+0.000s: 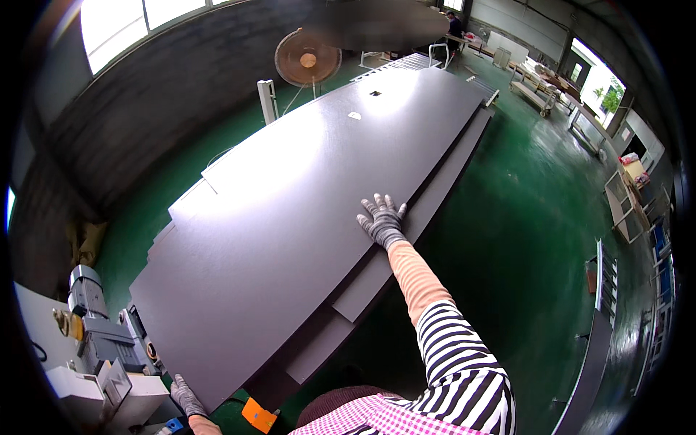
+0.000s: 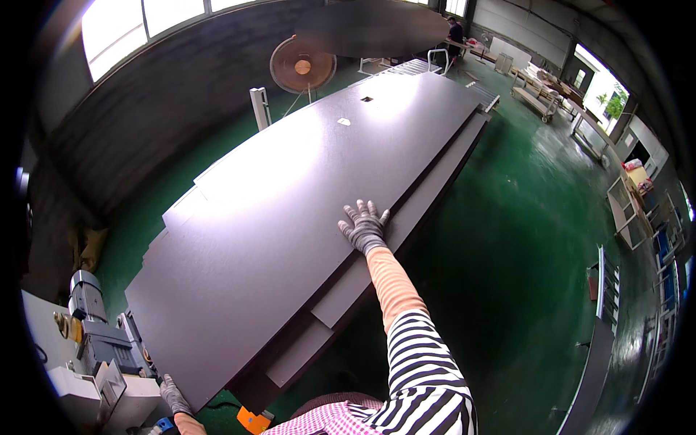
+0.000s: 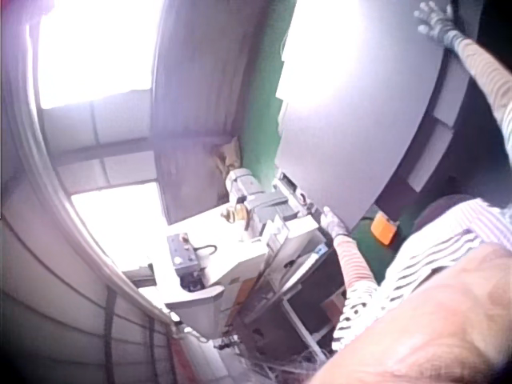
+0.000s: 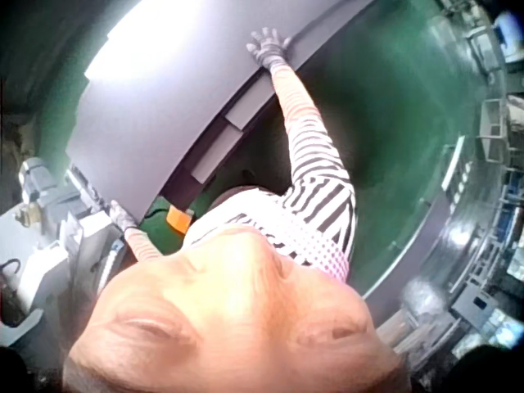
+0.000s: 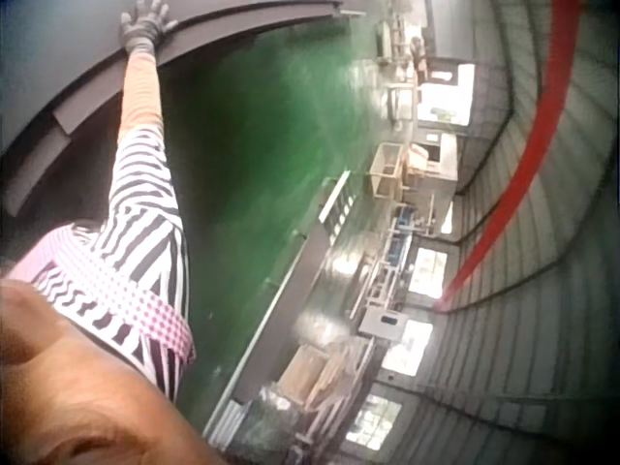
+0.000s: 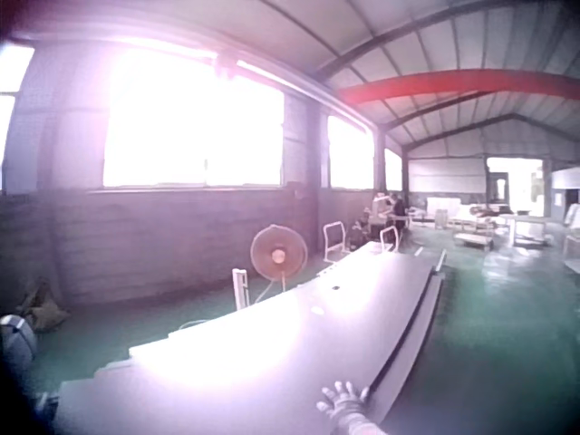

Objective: The person lifts large wooden panels one at a time from a stack and feeds them into an industrial edge-banding machine.

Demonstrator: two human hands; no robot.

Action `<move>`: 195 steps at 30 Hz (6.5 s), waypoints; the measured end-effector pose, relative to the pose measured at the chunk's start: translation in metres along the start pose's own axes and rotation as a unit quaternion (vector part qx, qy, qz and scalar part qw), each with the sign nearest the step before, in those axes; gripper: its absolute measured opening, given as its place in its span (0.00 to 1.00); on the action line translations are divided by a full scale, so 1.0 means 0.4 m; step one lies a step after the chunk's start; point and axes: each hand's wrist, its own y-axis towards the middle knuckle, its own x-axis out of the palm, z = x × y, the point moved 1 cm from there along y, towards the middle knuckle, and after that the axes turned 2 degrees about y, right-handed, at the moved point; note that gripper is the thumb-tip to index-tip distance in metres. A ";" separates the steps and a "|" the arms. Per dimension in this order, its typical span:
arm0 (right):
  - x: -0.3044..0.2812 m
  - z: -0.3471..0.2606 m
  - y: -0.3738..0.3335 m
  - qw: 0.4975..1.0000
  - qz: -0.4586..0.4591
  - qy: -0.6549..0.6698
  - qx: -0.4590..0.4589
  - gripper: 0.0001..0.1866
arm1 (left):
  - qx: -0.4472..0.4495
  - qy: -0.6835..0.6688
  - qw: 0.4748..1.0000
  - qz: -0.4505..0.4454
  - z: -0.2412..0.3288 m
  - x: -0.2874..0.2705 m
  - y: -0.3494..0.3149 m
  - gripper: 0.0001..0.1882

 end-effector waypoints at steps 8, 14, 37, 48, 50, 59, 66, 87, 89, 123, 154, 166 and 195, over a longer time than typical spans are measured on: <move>0.011 0.087 0.179 0.997 -0.008 0.059 0.055 0.30 | -0.041 -0.005 0.998 -0.042 0.071 0.170 -0.028 0.26; 0.015 0.122 0.216 0.996 -0.006 0.064 0.054 0.30 | -0.049 -0.025 0.998 -0.035 0.076 0.226 0.001 0.25; 0.111 0.009 0.339 0.999 0.039 0.008 -0.035 0.30 | -0.086 0.179 0.968 0.153 0.156 0.196 -0.136 0.29; 0.172 -0.086 0.176 0.981 0.052 0.131 0.135 0.38 | -0.080 -0.092 0.993 0.004 0.135 0.177 -0.080 0.35; 0.166 -0.109 0.129 0.989 0.040 0.078 0.122 0.39 | -0.096 -0.094 0.989 -0.062 0.118 0.163 -0.044 0.38; 0.225 -0.043 0.100 0.997 0.020 0.059 0.046 0.48 | -0.069 0.007 0.983 -0.172 0.111 0.141 0.003 0.47; 0.241 -0.075 0.139 0.976 -0.058 0.165 0.129 0.48 | -0.056 -0.103 0.992 -0.046 0.054 0.199 -0.027 0.39; 0.260 -0.199 -0.005 0.971 -0.064 0.166 0.158 0.48 | 0.255 0.276 0.927 0.022 0.117 0.230 -0.324 0.39; 0.269 -0.200 -0.015 0.970 -0.065 0.172 0.158 0.48 | 0.266 0.283 0.921 -0.012 0.118 0.223 -0.336 0.41; 0.189 -0.410 -0.381 0.974 0.140 -0.022 -0.175 0.31 | -0.289 0.286 0.851 0.333 -0.839 -0.431 -1.178 0.23; 0.208 -0.650 -1.400 0.613 -0.552 0.354 -0.440 0.12 | -0.261 -0.425 0.676 0.542 -0.777 -1.295 -0.999 0.20; 0.172 -0.529 -1.494 0.517 -0.695 0.362 -0.344 0.20 | -0.236 -0.487 0.718 0.437 -0.637 -1.048 -1.104 0.15; 0.190 -0.480 -1.714 0.468 -0.762 0.448 -0.001 0.26 | -0.064 -0.701 0.671 0.233 -0.627 -1.034 -1.175 0.24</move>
